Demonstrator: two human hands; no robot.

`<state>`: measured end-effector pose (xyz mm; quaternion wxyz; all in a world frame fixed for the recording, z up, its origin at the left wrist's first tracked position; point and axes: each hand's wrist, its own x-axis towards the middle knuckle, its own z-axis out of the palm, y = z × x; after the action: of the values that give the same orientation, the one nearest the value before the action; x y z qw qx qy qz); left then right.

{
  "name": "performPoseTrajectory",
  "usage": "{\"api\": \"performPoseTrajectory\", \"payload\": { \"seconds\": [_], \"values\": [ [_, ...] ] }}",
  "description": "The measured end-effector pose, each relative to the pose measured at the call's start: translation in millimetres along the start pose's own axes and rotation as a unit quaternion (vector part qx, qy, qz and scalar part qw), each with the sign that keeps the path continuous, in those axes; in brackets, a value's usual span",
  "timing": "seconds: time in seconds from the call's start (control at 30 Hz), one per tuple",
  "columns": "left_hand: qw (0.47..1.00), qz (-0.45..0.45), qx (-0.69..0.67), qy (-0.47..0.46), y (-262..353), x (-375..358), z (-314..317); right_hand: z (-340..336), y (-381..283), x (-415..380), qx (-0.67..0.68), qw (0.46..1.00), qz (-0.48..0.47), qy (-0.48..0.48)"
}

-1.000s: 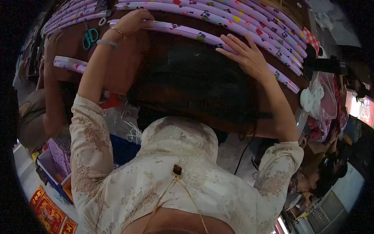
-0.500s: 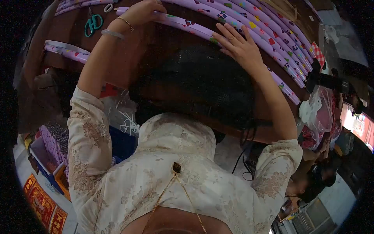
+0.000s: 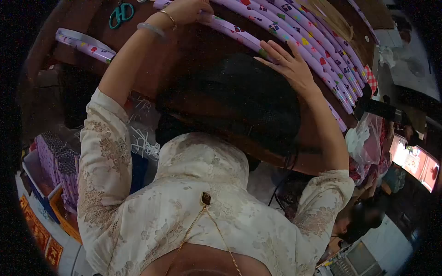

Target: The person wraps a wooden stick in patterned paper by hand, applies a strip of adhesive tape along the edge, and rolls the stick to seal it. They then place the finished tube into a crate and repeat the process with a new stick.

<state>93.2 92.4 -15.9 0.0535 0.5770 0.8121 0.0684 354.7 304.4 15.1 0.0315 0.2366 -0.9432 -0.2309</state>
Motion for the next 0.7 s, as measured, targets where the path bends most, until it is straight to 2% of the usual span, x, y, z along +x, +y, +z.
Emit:
{"api": "performPoseTrajectory", "payload": {
  "seconds": [0.03, 0.1, 0.23, 0.33, 0.4, 0.5, 0.63, 0.7],
  "values": [
    [1.000, -0.005, -0.001, -0.002, 1, 0, 0, 4, 2, 3, -0.002, 1.000, -0.007, 0.000],
    [1.000, -0.015, -0.005, -0.006, 1, -1, 1, 12, 4, 13, 0.170, 0.977, 0.080, 0.106],
    [1.000, -0.025, -0.002, -0.009, 4, 0, 1, 9, 3, 44, 0.188, 0.971, 0.093, 0.117],
    [0.999, -0.035, -0.002, -0.010, 4, 0, 1, 19, -2, 54, 0.156, 0.982, 0.071, 0.081],
    [0.999, -0.039, -0.005, -0.011, 4, -2, 1, 22, -3, 52, 0.082, 0.991, 0.068, 0.078],
    [0.999, -0.039, -0.008, -0.008, 5, -1, 2, 17, -4, 52, 0.078, 0.993, 0.076, 0.038],
    [0.999, -0.048, -0.013, 0.000, 5, -4, 2, 17, -6, 50, 0.107, 0.991, 0.070, 0.044],
    [0.998, -0.052, -0.017, 0.009, 4, -5, 5, 11, -6, 50, -0.009, 1.000, 0.008, 0.003]
  ]
}}
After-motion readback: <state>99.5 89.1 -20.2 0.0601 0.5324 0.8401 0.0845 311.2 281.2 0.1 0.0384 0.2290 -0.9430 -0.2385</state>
